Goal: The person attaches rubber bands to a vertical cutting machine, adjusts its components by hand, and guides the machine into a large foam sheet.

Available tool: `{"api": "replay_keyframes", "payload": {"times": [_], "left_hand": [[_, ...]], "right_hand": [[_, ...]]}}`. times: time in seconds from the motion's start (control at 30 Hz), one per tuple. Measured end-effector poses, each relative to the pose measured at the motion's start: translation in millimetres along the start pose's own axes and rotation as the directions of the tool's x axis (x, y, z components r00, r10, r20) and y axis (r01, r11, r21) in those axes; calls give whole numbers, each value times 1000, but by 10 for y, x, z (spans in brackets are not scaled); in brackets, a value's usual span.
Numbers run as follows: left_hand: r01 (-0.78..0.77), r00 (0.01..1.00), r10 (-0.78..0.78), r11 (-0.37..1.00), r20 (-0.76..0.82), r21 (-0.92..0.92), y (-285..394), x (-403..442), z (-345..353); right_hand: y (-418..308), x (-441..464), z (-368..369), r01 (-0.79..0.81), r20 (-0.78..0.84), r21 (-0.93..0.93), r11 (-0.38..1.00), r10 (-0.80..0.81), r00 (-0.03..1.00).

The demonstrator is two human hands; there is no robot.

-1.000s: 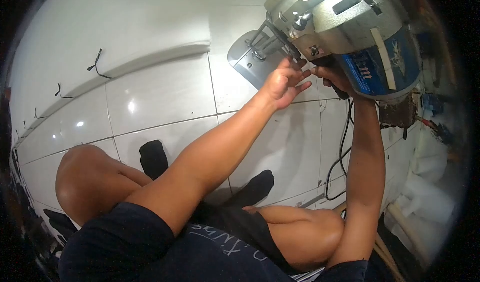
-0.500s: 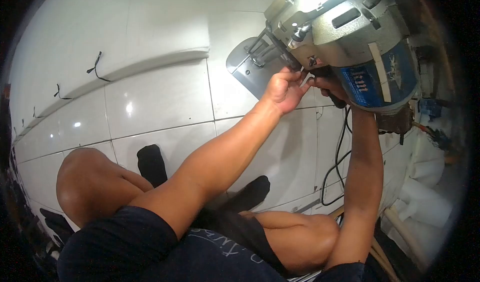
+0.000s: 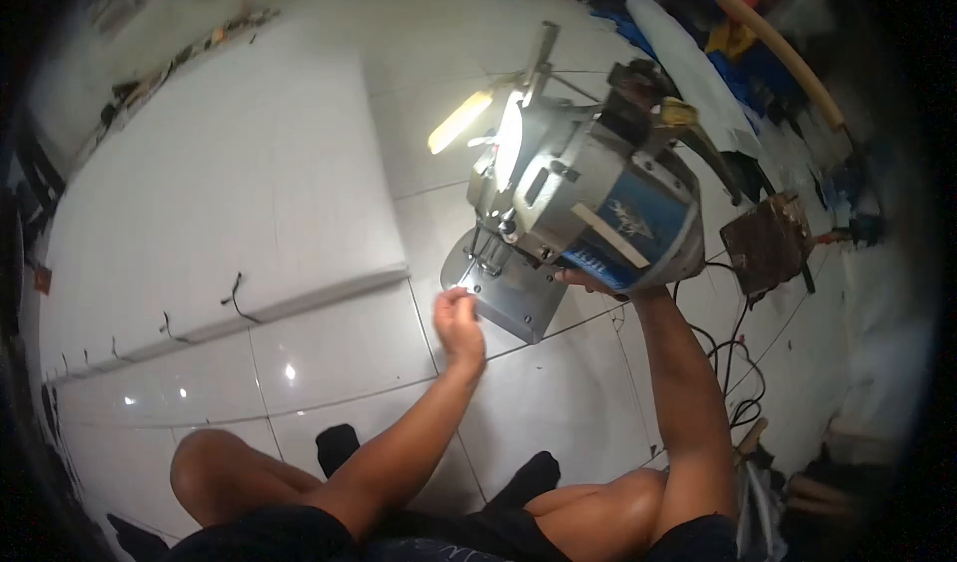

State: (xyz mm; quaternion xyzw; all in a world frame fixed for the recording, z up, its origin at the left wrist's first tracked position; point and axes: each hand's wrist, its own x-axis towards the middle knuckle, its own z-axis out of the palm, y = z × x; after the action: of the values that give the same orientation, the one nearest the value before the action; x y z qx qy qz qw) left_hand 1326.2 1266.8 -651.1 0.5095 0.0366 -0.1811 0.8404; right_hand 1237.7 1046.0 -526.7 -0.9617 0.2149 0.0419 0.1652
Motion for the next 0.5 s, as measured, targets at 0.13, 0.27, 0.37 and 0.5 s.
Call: {"api": "replay_keyframes", "payload": {"times": [0.13,0.27,0.37,0.5], "left_hand": [[-789,612,718,529,331,311,1443,205,340],[-905,229,633,-142,739,402,2433,498,828],[-855,265,326,-356,908,377,2605,649,1015],[-777,185,208,-567,960,273,2545,786,1144]], "right_hand": [[52,0,29,114,-157,-29,993,-117,981],[-18,23,-45,21,-68,-29,999,-23,997],[-48,21,-58,8,-60,-37,999,-10,998],[-72,-5,-61,3,-66,-33,999,-5,998]]}}
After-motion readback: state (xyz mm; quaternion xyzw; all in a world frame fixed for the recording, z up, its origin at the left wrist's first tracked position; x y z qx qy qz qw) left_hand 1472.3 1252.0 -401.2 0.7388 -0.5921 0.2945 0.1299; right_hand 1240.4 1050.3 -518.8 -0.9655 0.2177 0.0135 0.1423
